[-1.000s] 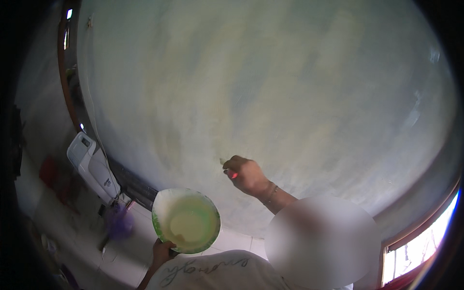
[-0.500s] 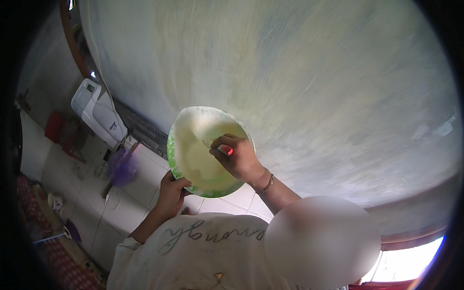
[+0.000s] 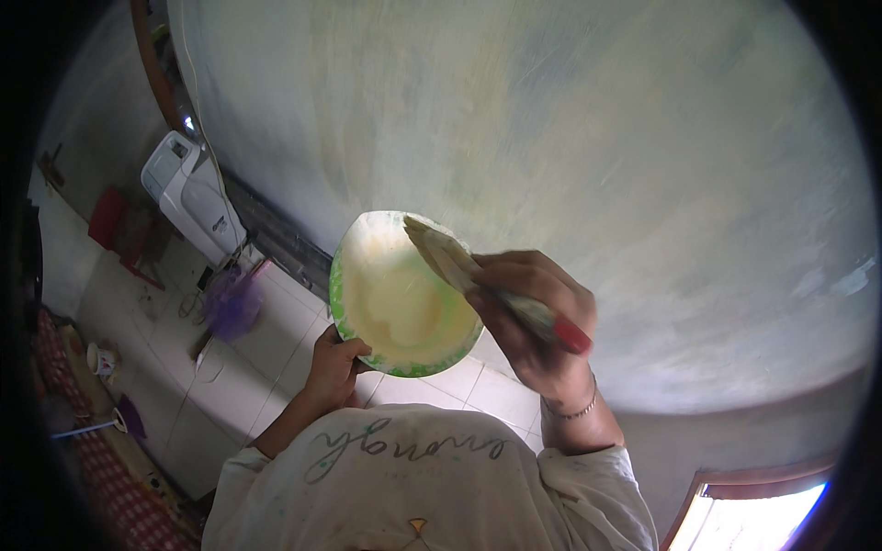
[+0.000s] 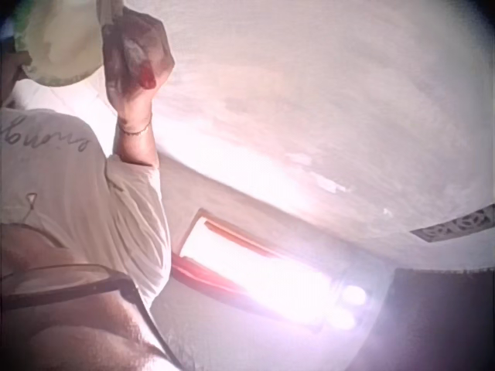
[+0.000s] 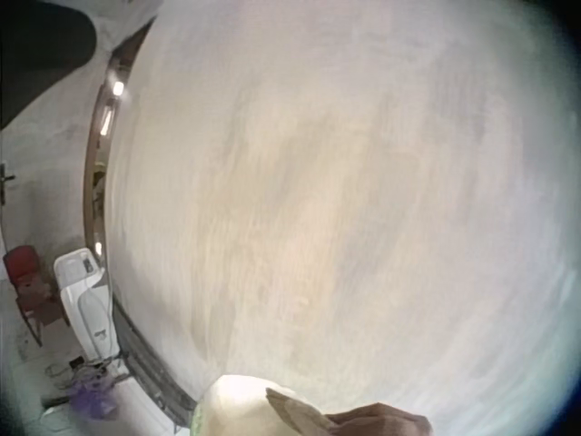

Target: The person holds a small container of white paint in their left hand and uses a paintbrush in their right hand to apply paint to the ceiling. They repeatedly dip the brush into the container and spread the paint across the ceiling surface in broad strokes.

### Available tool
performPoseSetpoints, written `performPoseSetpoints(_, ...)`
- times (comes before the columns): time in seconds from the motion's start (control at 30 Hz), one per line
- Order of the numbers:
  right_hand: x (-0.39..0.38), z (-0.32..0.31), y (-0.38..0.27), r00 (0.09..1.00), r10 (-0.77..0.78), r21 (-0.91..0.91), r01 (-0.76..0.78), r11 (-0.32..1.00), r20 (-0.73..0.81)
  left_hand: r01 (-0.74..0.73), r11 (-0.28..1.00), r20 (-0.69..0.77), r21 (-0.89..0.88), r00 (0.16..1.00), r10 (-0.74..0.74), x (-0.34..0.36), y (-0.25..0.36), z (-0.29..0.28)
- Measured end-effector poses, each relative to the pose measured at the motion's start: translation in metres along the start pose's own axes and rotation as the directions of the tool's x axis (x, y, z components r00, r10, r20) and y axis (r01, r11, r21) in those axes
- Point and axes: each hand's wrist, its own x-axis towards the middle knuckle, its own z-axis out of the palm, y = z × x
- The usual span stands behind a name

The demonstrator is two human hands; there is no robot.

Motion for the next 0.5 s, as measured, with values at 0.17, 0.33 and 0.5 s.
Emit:
performPoseSetpoints(0.17, -0.069, 0.024, 0.051, 0.972, 0.126, -0.125, -0.102, 0.987, 0.200, 0.039, 0.998, 0.031, 0.043, 0.999, -0.040, -0.002, 0.007, 0.013)
performPoseSetpoints(0.33, -0.082, 0.019, 0.034, 0.961, -0.068, -0.369, 0.168, 0.914, 0.268, 0.004, 1.000, 0.063, 0.009, 0.998, -0.005, 0.001, 0.004, 0.013)
performPoseSetpoints(0.5, -0.097, 0.004, 0.039, 0.894, -0.097, -0.457, 0.314, 0.832, 0.438, -0.041, 0.999, 0.054, -0.021, 0.998, 0.042, 0.002, 0.001, 0.016)
